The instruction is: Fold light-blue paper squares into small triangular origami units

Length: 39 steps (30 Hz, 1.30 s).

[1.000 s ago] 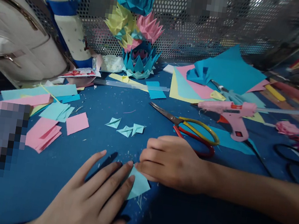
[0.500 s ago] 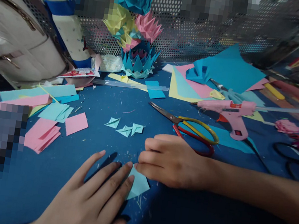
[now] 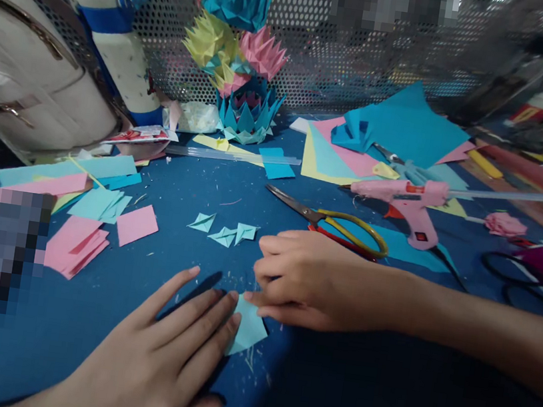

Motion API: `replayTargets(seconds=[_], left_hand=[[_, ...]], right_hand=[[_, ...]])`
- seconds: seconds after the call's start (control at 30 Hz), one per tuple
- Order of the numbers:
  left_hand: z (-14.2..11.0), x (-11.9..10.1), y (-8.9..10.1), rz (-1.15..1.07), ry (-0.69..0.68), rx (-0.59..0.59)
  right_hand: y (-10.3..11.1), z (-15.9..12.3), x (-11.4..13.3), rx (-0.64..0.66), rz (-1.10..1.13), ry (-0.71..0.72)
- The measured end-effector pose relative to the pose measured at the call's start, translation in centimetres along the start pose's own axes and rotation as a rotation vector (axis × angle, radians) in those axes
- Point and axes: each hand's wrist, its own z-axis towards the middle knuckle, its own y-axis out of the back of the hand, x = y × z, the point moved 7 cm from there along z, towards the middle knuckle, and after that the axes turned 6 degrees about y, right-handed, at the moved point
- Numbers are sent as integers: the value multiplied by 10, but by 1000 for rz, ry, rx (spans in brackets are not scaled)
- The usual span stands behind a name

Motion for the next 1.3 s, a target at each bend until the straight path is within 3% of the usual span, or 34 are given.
replayTargets(seconds=[0.1,0.23,0.37,0.47,0.7,1.03,1.3], left_hand=[[0,1,0,8,-16,5],[-1,6,-4,-76,-42,36],[-1,10,-5,-117,-29,37],[-1,9,-5,-121,-35,43],[1,7,-3,-141,-54,38],[2,-3,5,-110,-172,-53],[3,-5,6,-76,-185,-79]], right_hand=[[-2,-2,-3,-9,94,-88],[-9,-3,-16,-264,272,-278],[-24,0,-22,-225,349,-397],[-23,0,-22,-187,355,-450],[-21,0,-18,-142,352,-460],[-16,4,-16,-221,332,-378],[-19,5,-11,-277,359,-352]])
